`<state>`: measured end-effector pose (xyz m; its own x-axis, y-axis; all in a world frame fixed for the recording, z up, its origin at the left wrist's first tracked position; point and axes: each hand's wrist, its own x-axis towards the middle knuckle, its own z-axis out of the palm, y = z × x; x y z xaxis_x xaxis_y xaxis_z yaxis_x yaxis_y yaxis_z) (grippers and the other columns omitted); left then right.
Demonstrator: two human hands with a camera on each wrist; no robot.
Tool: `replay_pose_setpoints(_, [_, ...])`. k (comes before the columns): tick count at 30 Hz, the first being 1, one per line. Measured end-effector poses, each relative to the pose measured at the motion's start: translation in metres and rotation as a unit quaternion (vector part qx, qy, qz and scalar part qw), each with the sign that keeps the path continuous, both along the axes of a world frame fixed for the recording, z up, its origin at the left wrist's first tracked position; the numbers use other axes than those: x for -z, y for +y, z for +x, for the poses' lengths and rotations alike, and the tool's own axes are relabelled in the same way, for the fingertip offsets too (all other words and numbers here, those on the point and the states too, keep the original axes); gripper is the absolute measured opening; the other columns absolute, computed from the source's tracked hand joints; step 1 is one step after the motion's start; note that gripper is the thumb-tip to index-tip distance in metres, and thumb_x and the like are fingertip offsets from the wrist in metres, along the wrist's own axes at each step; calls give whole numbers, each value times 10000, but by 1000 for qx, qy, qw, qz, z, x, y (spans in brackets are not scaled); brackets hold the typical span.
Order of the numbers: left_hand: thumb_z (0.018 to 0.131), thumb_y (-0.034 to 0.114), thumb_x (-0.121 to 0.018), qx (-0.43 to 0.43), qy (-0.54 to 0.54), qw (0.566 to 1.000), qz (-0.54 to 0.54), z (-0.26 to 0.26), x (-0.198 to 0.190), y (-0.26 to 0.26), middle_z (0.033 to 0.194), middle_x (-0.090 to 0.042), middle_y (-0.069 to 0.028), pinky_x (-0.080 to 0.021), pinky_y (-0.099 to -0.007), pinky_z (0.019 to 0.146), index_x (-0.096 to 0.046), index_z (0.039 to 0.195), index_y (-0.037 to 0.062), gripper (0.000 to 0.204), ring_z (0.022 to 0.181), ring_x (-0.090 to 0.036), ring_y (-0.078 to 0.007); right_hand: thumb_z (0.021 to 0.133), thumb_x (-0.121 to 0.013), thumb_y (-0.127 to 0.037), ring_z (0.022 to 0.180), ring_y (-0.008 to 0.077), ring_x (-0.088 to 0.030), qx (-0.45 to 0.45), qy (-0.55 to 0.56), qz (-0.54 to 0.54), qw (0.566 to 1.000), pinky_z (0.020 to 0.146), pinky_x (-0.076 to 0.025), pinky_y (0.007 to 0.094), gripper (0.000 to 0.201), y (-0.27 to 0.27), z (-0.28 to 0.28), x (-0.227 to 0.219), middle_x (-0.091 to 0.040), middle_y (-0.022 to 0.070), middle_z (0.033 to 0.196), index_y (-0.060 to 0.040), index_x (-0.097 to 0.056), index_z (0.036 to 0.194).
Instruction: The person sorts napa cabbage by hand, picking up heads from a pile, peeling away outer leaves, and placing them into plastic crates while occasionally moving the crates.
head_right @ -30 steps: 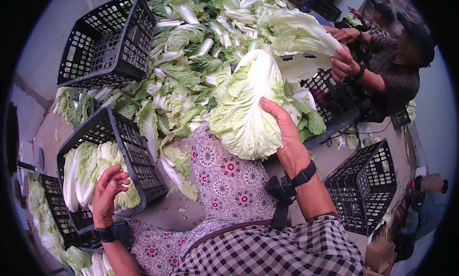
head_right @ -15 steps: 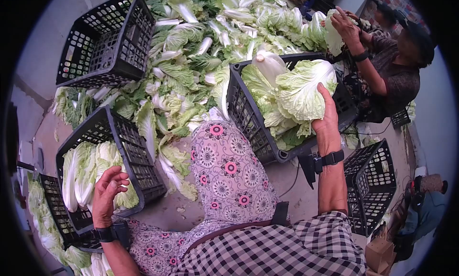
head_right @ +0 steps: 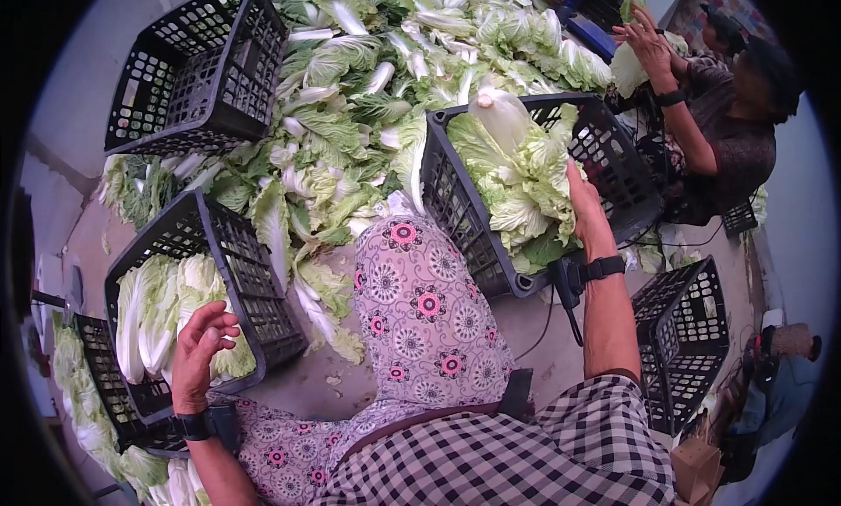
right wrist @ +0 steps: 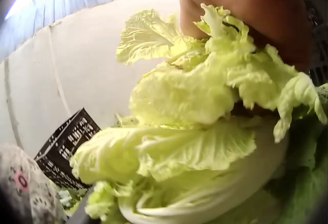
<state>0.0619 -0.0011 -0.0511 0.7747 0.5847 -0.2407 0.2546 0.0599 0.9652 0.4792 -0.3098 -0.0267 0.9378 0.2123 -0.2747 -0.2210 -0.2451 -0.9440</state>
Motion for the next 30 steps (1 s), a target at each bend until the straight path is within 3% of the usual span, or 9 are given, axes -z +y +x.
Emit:
replay_pose_setpoints(3, [826, 373, -624, 3, -2, 1000, 6, 2, -1, 1, 1032, -598, -91, -468, -257, 757, -469, 1223, -6, 571, 891, -579, -140, 936, -455, -316, 996, 178, -512, -38, -210, -89, 973, 861, -411, 324, 419, -9, 23, 25, -560, 92, 1110, 1, -506, 1205])
replay_pose_setpoints(5, [828, 359, -627, 7, -4, 1000, 1, 1, 0, 2, 1037, -600, -85, -462, -252, 761, -474, 1224, 0, 556, 892, -575, -133, 922, -464, -273, 1031, 275, -526, -109, -379, -182, 901, 886, -404, 367, 377, -22, 46, 46, -581, 168, 1095, 1, -522, 1173])
replay_pose_setpoints(7, [830, 330, -636, 14, -9, 1000, -11, 1, 2, 4, 1045, -604, -74, -451, -244, 768, -484, 1226, 13, 530, 894, -568, -121, 914, -464, -250, 1064, 340, -514, -197, -471, -288, 810, 899, -400, 392, 363, -21, 63, 64, -571, 218, 1109, 13, -525, 1156])
replay_pose_setpoints(11, [840, 311, -619, 26, -11, 1000, -12, 1, 0, 2, 1055, -602, -72, -447, -249, 779, -480, 1229, 13, 509, 911, -569, -126, 911, -456, -283, 1077, 395, -493, -155, -537, -385, 734, 922, -390, 436, 397, -12, 64, 97, -549, 265, 1120, 49, -535, 1112])
replay_pose_setpoints(12, [843, 304, -614, 25, -9, 1000, -14, 1, 1, 3, 1058, -601, -72, -446, -250, 782, -479, 1230, 13, 503, 917, -569, -127, 908, -459, -319, 1075, 399, -497, -108, -450, -395, 793, 918, -390, 446, 435, 2, 45, 75, -551, 273, 1114, 55, -534, 1115])
replay_pose_setpoints(16, [860, 303, -590, 27, -13, 1000, -9, -5, 0, 4, 1083, -594, -82, -445, -260, 796, -474, 1239, 15, 490, 930, -567, -129, 899, -473, -402, 1158, 354, -478, -163, -303, -364, 866, 948, -380, 394, 566, -6, 40, 38, -492, 258, 1246, 50, -475, 1239])
replay_pose_setpoints(19, [866, 311, -585, 30, -8, 1000, 1, -6, -2, 4, 1086, -591, -72, -440, -261, 822, -473, 1244, 26, 487, 950, -557, -125, 859, -583, -249, 1051, 244, -540, -85, -225, -172, 955, 860, -429, 347, 461, -38, 72, 59, -562, 177, 1180, 14, -516, 1232])
replay_pose_setpoints(21, [876, 314, -579, 38, -23, 999, -17, -8, 8, 8, 1081, -589, -66, -437, -262, 851, -474, 1244, 32, 476, 974, -549, -124, 876, -551, -191, 1014, 233, -544, -142, -243, -87, 956, 830, -438, 332, 369, -65, 108, 64, -579, 168, 1121, 34, -546, 1168])
replay_pose_setpoints(30, [875, 293, -597, 36, -68, 996, -49, -13, 13, 17, 1105, -579, -60, -426, -249, 848, -478, 1248, 48, 462, 1009, -523, -109, 874, -539, -185, 1012, 279, -550, -209, -244, -216, 922, 859, -425, 345, 385, -54, 94, 67, -577, 208, 1114, 61, -526, 1170])
